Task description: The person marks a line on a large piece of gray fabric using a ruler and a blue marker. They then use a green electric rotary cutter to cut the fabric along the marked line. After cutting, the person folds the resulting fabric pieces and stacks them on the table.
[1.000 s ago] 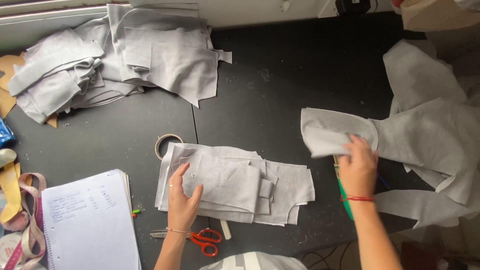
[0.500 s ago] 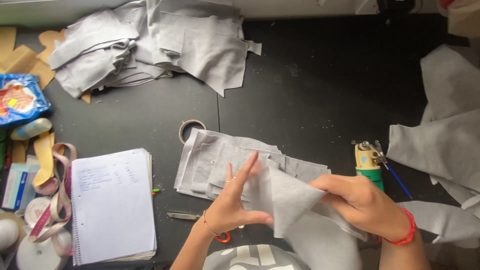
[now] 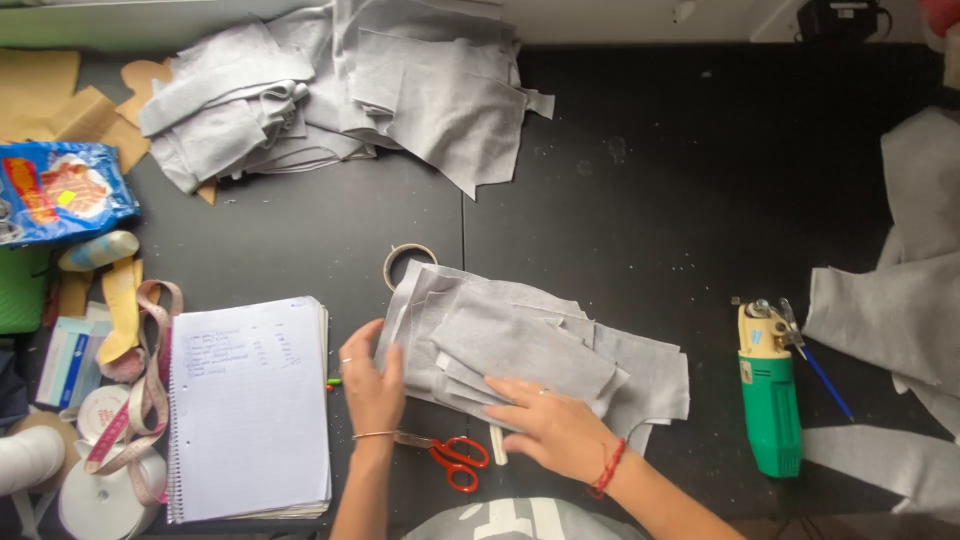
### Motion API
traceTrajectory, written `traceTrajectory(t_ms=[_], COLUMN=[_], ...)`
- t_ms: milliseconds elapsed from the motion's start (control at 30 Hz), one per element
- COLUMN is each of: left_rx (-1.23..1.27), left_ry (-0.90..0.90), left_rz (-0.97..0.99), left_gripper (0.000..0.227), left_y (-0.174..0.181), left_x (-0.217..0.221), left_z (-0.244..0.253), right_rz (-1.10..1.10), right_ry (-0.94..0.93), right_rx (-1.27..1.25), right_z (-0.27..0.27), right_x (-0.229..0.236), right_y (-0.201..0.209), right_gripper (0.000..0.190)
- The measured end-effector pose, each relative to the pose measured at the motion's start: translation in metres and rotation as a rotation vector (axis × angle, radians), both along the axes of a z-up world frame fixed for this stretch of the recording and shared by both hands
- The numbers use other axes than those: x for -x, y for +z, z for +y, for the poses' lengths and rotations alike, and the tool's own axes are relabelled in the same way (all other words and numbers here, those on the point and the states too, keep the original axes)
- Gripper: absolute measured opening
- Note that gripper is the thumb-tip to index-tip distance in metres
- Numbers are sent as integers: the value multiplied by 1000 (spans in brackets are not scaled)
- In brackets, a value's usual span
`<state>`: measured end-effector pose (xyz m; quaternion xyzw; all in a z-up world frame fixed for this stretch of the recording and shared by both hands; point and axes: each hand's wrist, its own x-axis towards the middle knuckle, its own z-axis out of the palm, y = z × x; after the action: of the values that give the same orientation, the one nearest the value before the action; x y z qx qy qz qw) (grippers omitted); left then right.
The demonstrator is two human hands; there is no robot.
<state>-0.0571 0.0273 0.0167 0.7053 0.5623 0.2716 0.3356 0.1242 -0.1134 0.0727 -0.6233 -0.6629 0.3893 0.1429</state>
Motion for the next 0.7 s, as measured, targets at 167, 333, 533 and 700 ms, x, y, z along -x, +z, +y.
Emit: traceTrajectory(t_ms=[167,333,533,700], left_rx=[441,595,552,625], left_ry=[113,-112,-106,-183], left_rz=[141,566,377,-15], left_gripper=[57,53,35,14], left_y=[9,-2,30,91], left_x=[1,-13,-33,-68], left_z=[12,20,6,-38], right_rz=[-155,-414,-298,407], right_ry=[-856,-1250,-1204,-1480], right_rx=[-248,357,276,94], right_z=[-55,-112,-82,-34], right_x=[-55,-104,-80,-39], right_y=[-40,-82,-74,2], right_gripper=[25,70,46,20])
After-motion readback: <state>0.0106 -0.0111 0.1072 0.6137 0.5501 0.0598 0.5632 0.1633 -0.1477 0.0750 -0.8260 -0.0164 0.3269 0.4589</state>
